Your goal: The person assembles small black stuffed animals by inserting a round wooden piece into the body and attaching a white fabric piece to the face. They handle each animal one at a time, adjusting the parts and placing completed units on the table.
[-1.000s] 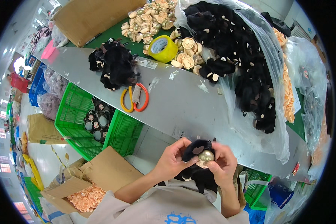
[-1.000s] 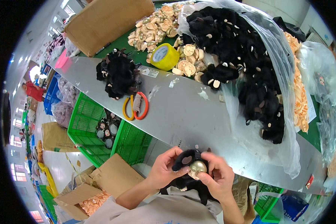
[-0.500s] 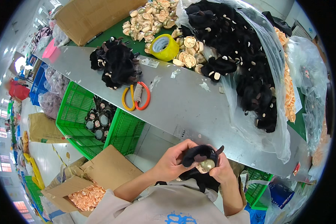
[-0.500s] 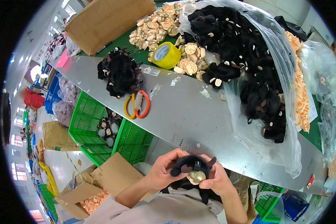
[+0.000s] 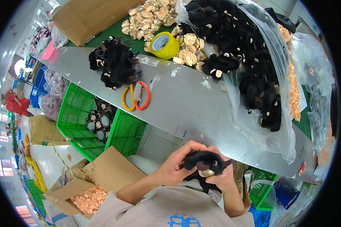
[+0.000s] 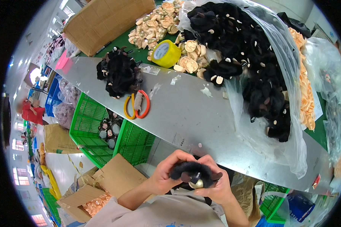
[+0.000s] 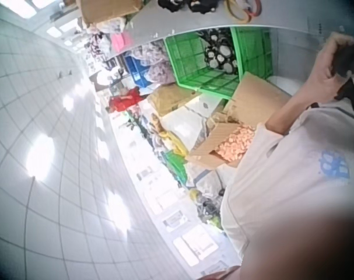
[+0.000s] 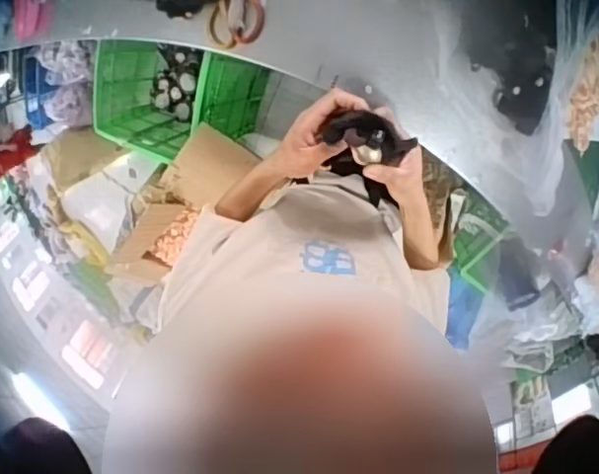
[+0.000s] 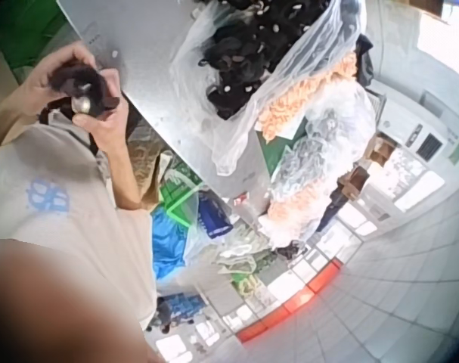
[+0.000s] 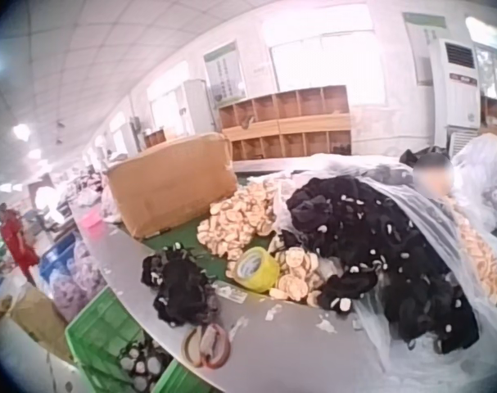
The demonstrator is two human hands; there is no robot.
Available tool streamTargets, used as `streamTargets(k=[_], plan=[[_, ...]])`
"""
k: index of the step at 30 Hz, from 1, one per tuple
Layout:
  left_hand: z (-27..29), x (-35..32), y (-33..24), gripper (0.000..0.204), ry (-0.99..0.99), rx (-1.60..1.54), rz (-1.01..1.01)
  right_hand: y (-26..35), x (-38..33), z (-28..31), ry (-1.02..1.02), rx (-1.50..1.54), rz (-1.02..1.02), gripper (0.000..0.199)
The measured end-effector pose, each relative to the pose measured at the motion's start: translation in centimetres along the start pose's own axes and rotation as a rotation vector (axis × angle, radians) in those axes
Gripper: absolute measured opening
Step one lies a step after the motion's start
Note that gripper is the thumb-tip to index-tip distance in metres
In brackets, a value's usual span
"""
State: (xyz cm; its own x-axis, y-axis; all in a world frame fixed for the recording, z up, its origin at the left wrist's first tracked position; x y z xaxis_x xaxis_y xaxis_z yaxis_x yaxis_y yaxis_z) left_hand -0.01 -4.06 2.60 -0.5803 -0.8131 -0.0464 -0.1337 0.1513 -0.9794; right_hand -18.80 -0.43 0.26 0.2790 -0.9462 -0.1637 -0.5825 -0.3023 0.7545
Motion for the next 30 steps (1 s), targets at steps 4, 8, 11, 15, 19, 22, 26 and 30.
streamTargets(k=[4, 8, 11, 15, 19, 22, 26, 30], plan=[[0.1, 0.3, -0.6, 0.039, 0.045, -0.001, -0.106, 1.1, -0.6, -1.0, -0.013, -0.389, 0.26, 0.053], [0.5, 0.7, -1.6, 0.039, 0.108, -0.002, -0.162, 2.4, -0.9, -1.2, 0.096, -0.676, 0.462, 0.049], [0.8, 0.8, -2.4, 0.037, 0.156, 0.148, -0.124, 3.2, -0.9, -1.6, 0.152, -0.777, 0.51, 0.047], [2.0, 0.9, -1.5, 0.04, 0.306, 0.185, 0.019, 3.7, -0.8, -1.7, 0.258, -0.854, 0.439, 0.051], [2.0, 2.8, -2.2, 0.04, 0.397, 0.361, -0.046, 2.9, -0.6, -0.7, 0.306, -0.794, 0.389, 0.05], [2.0, 4.4, -2.3, 0.042, 0.429, 0.497, -0.191, 3.3, -0.3, -0.1, 0.32, -0.765, 0.32, 0.048], [2.0, 6.0, -2.3, 0.043, 0.453, 0.362, -0.117, 3.9, 0.1, 1.0, 0.284, -0.738, 0.314, 0.043], [1.8, 7.0, -1.0, 0.044, 0.45, 0.297, -0.076, 4.2, 0.7, 2.7, 0.287, -0.709, 0.255, 0.043]])
Point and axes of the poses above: each hand's wrist, its own x-axis towards the middle knuckle, its own z-axis out of the back of the hand, y = z × x, the point moved 1 cm from there along x, towards the middle knuckle, and after that the axes turned 9 degrees about x, right-handed, at the moved point
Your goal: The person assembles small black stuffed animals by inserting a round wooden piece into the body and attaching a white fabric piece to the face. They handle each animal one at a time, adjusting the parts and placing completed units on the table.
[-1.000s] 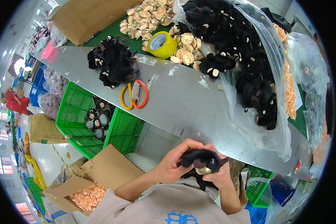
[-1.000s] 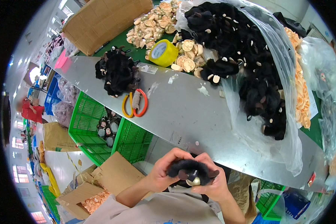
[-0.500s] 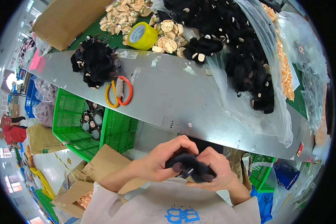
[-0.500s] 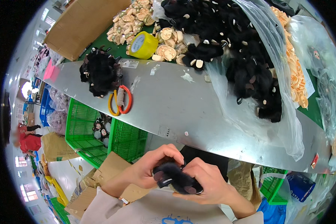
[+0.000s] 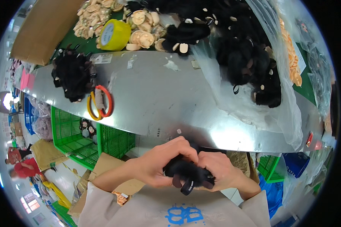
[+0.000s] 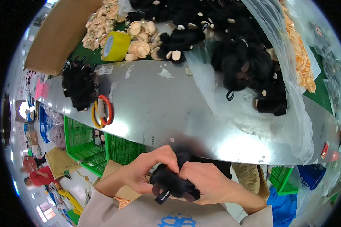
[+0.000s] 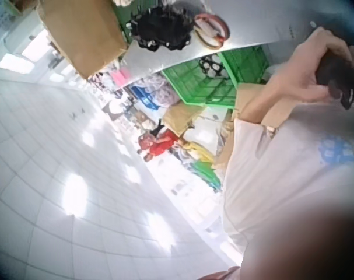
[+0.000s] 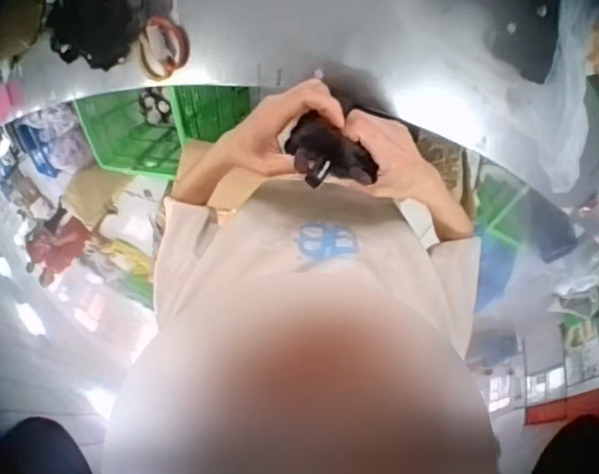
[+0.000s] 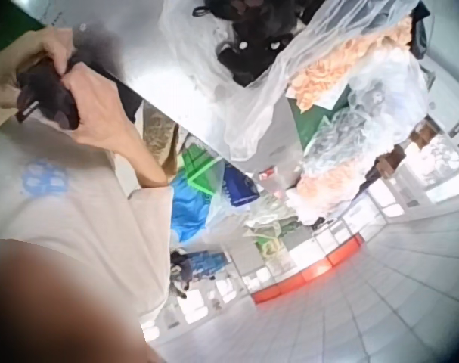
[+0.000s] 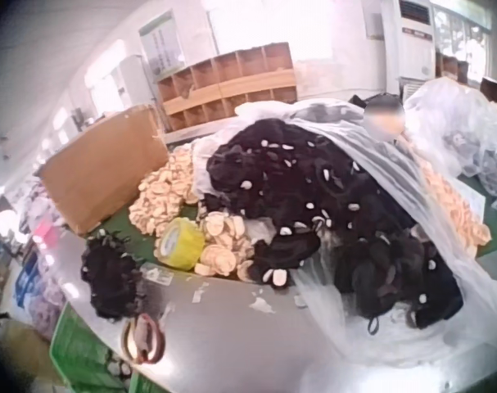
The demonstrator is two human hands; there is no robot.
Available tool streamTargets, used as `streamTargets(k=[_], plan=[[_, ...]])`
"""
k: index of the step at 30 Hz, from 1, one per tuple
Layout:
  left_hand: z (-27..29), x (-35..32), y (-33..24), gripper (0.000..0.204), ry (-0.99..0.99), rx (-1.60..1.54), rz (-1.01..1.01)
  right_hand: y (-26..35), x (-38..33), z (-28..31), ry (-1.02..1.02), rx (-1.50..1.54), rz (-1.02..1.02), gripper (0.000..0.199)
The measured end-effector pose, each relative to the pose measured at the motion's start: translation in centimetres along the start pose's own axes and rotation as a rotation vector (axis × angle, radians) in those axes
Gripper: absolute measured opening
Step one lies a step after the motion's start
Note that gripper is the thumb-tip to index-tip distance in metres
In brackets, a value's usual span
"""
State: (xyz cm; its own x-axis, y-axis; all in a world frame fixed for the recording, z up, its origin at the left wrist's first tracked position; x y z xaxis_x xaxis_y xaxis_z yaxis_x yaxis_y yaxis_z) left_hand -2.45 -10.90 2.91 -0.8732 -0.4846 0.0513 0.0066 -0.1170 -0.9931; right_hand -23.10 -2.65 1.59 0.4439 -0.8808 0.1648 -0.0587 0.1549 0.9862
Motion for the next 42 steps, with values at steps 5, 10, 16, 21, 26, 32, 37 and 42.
streamTargets(k=[5, 10, 16, 21, 26, 32, 37, 42], plan=[[-0.8, 0.8, 1.8, 0.048, -0.122, 0.126, -0.097, -2.1, -0.4, 1.1, -0.066, 0.04, -0.008, 0.036], [-4.0, 0.3, 2.2, 0.037, -0.238, -0.03, 0.117, -3.1, -0.5, 2.5, -0.37, -0.086, 0.047, 0.027], [-0.8, 0.0, 0.3, 0.027, -0.455, 0.485, -0.109, -3.0, -0.4, 2.5, -0.078, -0.011, 0.143, 0.035], [0.9, 0.3, -1.8, 0.057, -0.037, 0.253, -0.057, -0.2, -0.6, 1.3, 0.072, 0.005, 0.189, 0.037], [-1.5, -2.1, -1.7, 0.039, -0.027, 0.026, 0.085, 2.3, -1.5, 0.5, 0.095, 0.051, -0.038, 0.038], [-3.7, -3.2, -0.5, 0.034, -0.006, -0.468, 0.323, -2.6, -3.6, -2.5, -0.186, 0.809, -0.063, 0.042], [-4.4, -5.1, -0.5, 0.031, -0.109, -0.595, 0.31, -3.4, -4.0, -3.0, -0.238, 0.936, -0.261, 0.049], [-5.3, -5.6, 0.4, 0.04, -0.091, -0.649, 0.427, -3.4, -4.5, -4.1, -0.258, 1.027, -0.34, 0.05]])
Point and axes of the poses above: each hand's wrist, its own x-axis towards the middle knuckle, its own z-axis out of the back of the hand, y = z × x, the point moved 1 cm from there along x, towards the middle knuckle, and after that the axes turned 9 degrees about x, right-handed, at the moved point
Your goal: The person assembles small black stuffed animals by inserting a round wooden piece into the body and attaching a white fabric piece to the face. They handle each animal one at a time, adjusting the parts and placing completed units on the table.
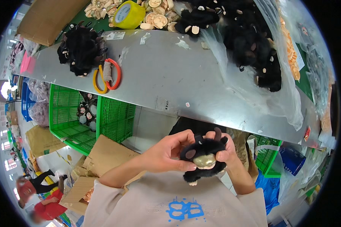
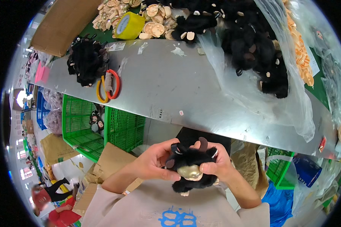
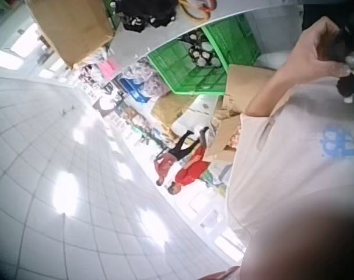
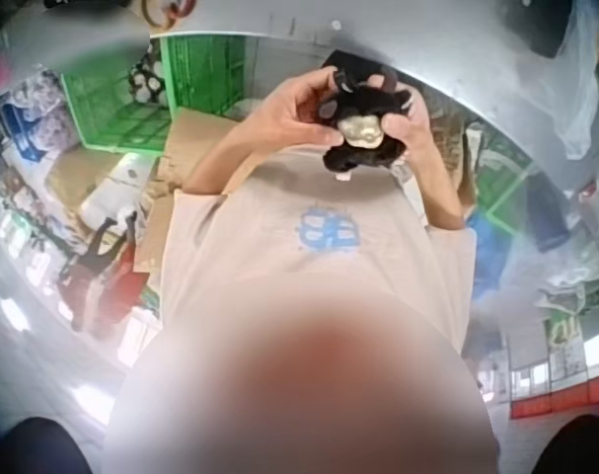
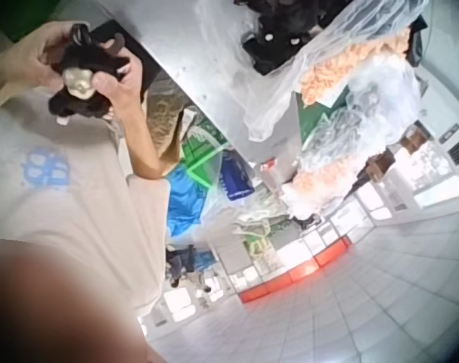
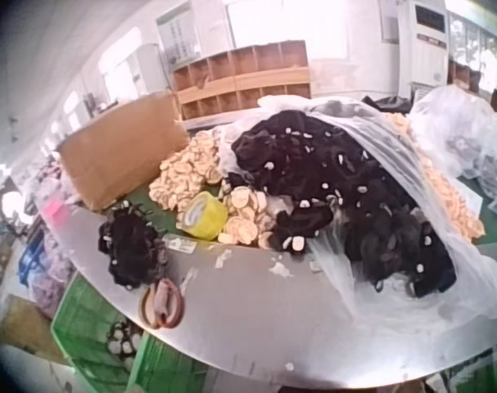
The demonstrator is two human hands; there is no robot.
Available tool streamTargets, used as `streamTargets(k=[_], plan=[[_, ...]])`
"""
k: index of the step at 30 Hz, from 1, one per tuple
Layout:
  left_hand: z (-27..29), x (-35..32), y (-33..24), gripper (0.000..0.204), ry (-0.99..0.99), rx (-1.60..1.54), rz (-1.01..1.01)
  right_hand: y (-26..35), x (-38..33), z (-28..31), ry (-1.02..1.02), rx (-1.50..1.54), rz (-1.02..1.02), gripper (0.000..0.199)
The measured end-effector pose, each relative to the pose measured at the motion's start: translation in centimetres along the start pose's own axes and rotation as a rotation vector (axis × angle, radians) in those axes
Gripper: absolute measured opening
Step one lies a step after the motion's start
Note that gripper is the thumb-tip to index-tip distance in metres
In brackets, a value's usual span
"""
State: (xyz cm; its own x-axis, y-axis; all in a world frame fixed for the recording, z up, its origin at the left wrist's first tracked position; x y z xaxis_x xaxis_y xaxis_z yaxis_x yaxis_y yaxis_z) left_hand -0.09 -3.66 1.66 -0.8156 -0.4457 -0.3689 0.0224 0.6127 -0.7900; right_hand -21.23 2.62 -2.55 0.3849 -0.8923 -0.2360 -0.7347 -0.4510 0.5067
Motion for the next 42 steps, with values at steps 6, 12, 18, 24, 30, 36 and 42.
streamTargets(k=[6, 12, 18, 24, 30, 36, 42], plan=[[0.3, 0.2, -0.4, 0.041, -0.073, -0.004, 0.086, -1.1, -0.5, 0.2, -0.136, 0.081, -0.038, 0.07], [0.2, 0.6, -1.4, 0.038, -0.117, 0.098, 0.117, -1.0, 0.0, 0.0, -0.158, 0.053, -0.073, 0.068], [-0.1, 1.1, -0.5, 0.049, -0.032, -0.137, 0.097, -0.5, 0.0, 0.1, -0.145, 0.1, -0.027, 0.063], [0.3, 1.0, 1.2, 0.061, 0.003, -0.262, 0.073, -0.5, -0.2, 0.1, -0.151, 0.209, -0.029, 0.068], [-1.5, 1.0, 1.3, 0.036, -0.174, -0.097, -0.083, -0.1, 0.0, 0.3, -0.066, 0.183, -0.007, 0.071], [-2.1, 1.5, 0.2, 0.019, -0.228, 0.216, -0.348, 1.3, -0.5, 0.2, 0.014, 0.113, 0.019, 0.075], [-2.0, 1.6, -1.3, 0.025, -0.195, 0.413, -0.372, 3.1, -1.1, -0.8, 0.056, -0.222, 0.019, 0.065]])
Point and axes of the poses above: each hand's wrist, its own x-axis towards the middle knuckle, its own z-axis out of the back of the hand, y = z × x, the point moved 1 cm from there along x, towards the middle knuckle, and after that the axes turned 9 degrees about x, right-handed, at the moved point
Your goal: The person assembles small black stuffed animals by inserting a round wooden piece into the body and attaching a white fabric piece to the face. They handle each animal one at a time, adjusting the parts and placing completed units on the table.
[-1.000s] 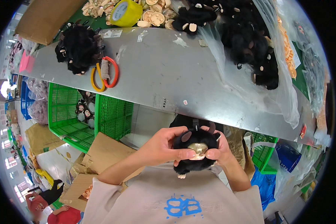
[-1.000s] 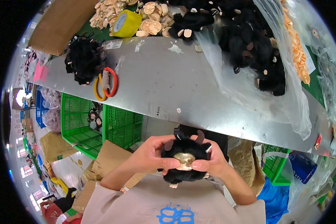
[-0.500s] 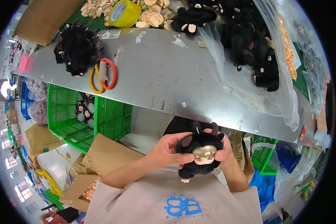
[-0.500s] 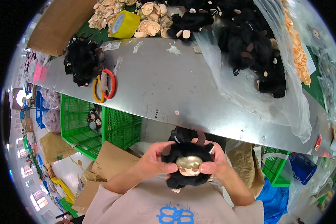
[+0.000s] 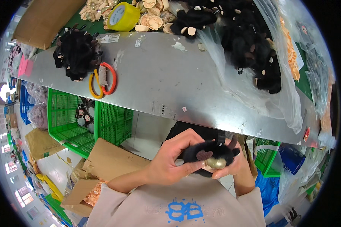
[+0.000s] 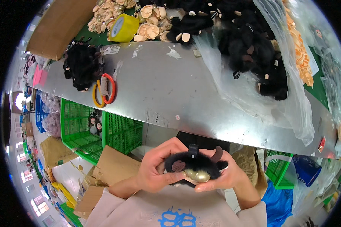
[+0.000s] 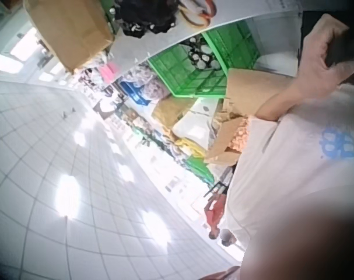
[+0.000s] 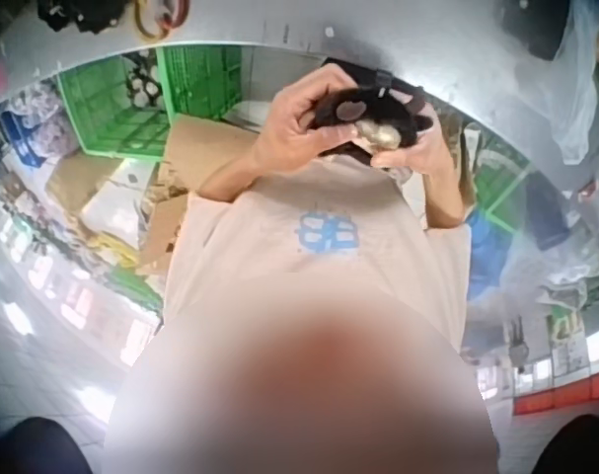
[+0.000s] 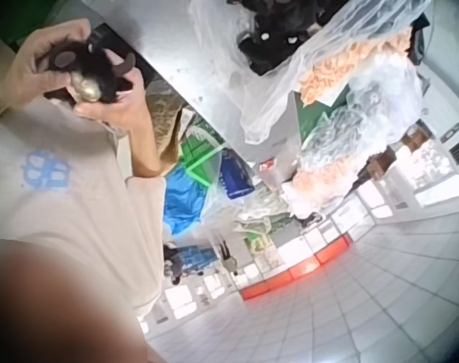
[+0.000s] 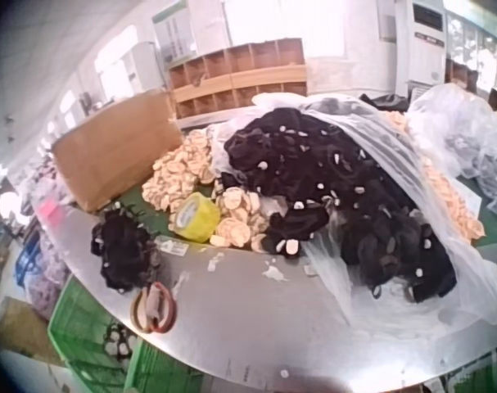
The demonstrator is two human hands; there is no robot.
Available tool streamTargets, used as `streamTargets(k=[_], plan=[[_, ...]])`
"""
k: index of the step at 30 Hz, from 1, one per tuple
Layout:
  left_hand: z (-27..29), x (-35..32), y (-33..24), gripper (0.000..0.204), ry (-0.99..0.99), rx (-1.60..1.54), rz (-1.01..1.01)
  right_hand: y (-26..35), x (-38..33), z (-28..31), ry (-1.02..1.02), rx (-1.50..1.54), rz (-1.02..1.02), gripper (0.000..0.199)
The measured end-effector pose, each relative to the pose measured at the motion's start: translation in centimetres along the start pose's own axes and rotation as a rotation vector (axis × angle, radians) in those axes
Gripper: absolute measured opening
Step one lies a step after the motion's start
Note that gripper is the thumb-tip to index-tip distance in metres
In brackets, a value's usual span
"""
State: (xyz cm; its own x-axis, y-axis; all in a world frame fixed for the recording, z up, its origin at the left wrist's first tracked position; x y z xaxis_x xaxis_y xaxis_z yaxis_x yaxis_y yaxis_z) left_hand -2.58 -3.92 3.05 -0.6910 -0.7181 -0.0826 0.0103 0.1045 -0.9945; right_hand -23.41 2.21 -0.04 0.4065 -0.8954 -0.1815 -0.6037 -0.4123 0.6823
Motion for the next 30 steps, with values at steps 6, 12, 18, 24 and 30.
streamTargets(k=[6, 12, 18, 24, 30], plan=[[0.9, 0.5, 0.3, 0.043, 0.03, 0.204, -0.083, 2.7, 0.9, -1.7, 0.02, -0.562, 0.048, 0.048], [0.5, 0.9, -0.5, 0.05, -0.05, 0.189, -0.04, 1.3, 1.0, -2.0, 0.007, -0.777, 0.192, 0.042], [0.2, 0.0, -1.4, 0.052, -0.117, 0.262, -0.106, 1.2, 1.7, -2.7, 0.03, -0.882, 0.382, 0.035], [0.7, -0.6, -2.3, 0.044, -0.152, 0.289, -0.08, 1.3, 2.4, -2.6, 0.13, -0.689, 0.251, 0.035], [1.1, -0.7, -2.1, 0.038, -0.1, 0.235, -0.137, -0.8, 2.2, -1.6, 0.176, -0.514, 0.33, 0.034]])
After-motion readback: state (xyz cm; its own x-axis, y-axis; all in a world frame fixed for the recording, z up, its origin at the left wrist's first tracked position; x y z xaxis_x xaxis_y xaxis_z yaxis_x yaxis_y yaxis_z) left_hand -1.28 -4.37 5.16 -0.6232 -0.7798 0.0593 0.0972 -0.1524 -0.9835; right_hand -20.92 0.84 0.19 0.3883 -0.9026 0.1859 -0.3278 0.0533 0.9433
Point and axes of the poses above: each hand's wrist, its own x-axis towards the middle knuckle, its own z-axis out of the back of the hand, y = z × x, the point moved 1 cm from there along x, towards the middle knuckle, and after that the axes turned 9 degrees about x, right-handed, at the moved point
